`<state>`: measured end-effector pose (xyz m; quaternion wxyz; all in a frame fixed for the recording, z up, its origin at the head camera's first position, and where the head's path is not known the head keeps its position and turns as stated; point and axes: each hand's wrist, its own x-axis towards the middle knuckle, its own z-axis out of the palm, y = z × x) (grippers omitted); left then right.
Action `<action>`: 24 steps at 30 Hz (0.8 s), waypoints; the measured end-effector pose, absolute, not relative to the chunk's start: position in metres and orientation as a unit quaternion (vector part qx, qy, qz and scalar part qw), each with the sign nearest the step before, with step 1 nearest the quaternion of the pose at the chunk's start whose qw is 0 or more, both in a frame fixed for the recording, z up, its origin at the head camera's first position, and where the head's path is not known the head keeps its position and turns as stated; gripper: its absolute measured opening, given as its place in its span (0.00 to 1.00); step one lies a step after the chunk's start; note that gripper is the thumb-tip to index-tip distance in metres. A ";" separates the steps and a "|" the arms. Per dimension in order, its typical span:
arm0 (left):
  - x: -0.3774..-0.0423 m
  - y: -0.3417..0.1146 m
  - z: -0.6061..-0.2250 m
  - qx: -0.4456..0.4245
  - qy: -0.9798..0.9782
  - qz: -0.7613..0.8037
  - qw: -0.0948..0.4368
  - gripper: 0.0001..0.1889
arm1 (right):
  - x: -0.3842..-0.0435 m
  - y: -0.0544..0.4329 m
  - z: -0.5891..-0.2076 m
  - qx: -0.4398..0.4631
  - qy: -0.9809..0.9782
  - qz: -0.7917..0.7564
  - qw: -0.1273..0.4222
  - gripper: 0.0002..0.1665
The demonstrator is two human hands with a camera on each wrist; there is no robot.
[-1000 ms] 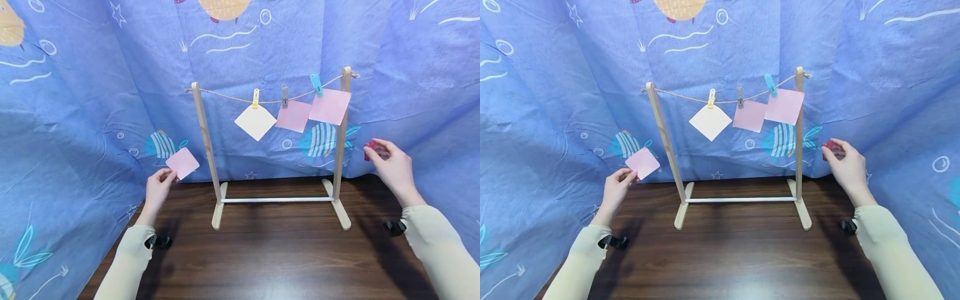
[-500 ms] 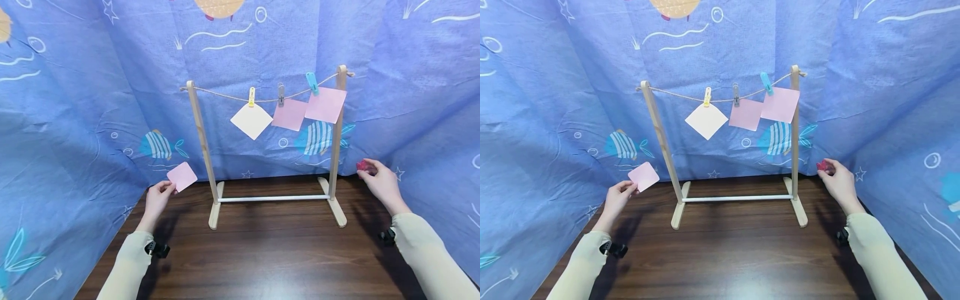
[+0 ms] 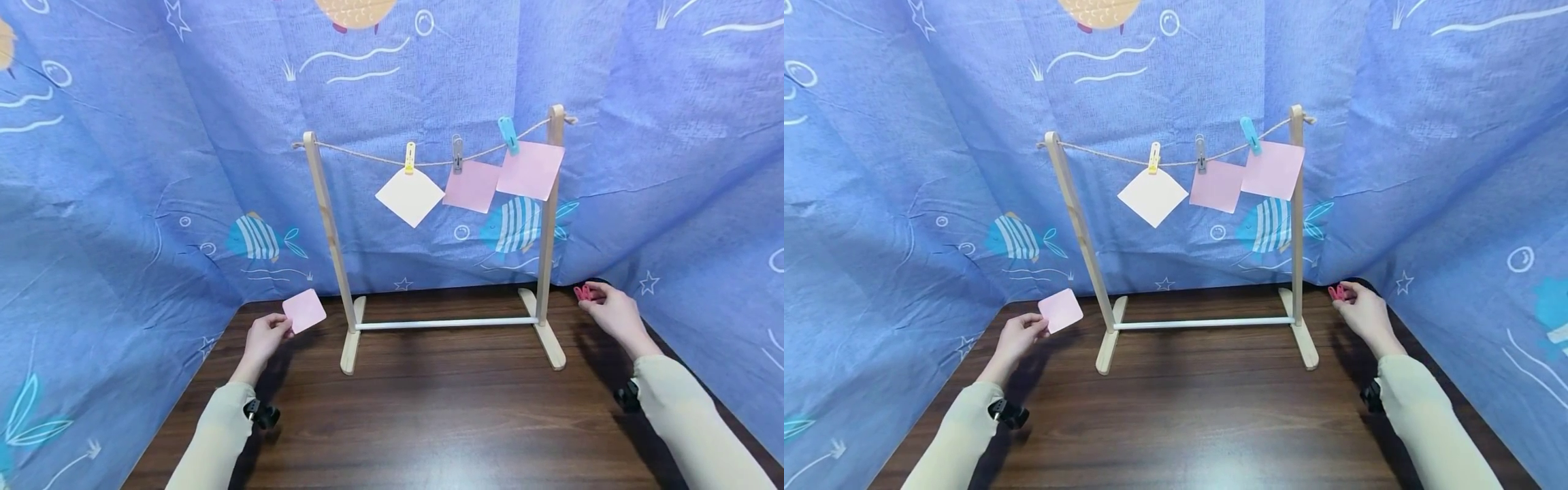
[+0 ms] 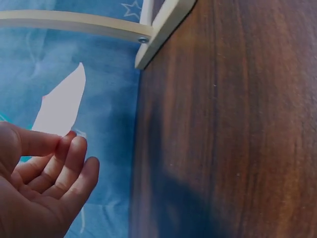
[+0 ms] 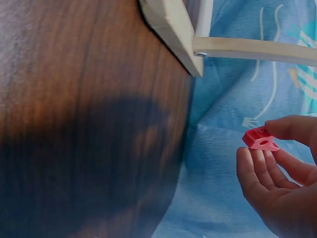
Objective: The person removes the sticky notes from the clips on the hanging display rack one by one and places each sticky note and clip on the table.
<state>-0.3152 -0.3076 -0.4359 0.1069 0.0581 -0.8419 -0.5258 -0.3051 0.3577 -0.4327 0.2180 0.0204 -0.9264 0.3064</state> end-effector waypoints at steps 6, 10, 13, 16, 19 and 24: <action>-0.316 -0.310 -0.446 0.059 -0.846 -0.524 0.078 0.14 | -0.307 0.361 -0.443 0.018 -0.936 0.305 0.174 0.28; -0.317 -0.310 -0.451 0.054 -0.850 -0.521 0.064 0.14 | -0.308 0.364 -0.448 0.013 -0.940 0.303 0.157 0.27; -0.317 -0.310 -0.455 0.056 -0.853 -0.516 0.051 0.14 | -0.309 0.366 -0.451 0.010 -0.941 0.308 0.144 0.27; -0.319 -0.311 -0.457 0.065 -0.857 -0.510 0.037 0.14 | -0.310 0.366 -0.453 0.004 -0.939 0.323 0.119 0.28; -0.320 -0.313 -0.460 0.067 -0.860 -0.505 0.025 0.15 | -0.311 0.366 -0.455 -0.003 -0.935 0.345 0.088 0.31; -0.321 -0.314 -0.463 0.071 -0.862 -0.502 0.009 0.15 | -0.315 0.361 -0.457 -0.007 -0.922 0.384 0.051 0.33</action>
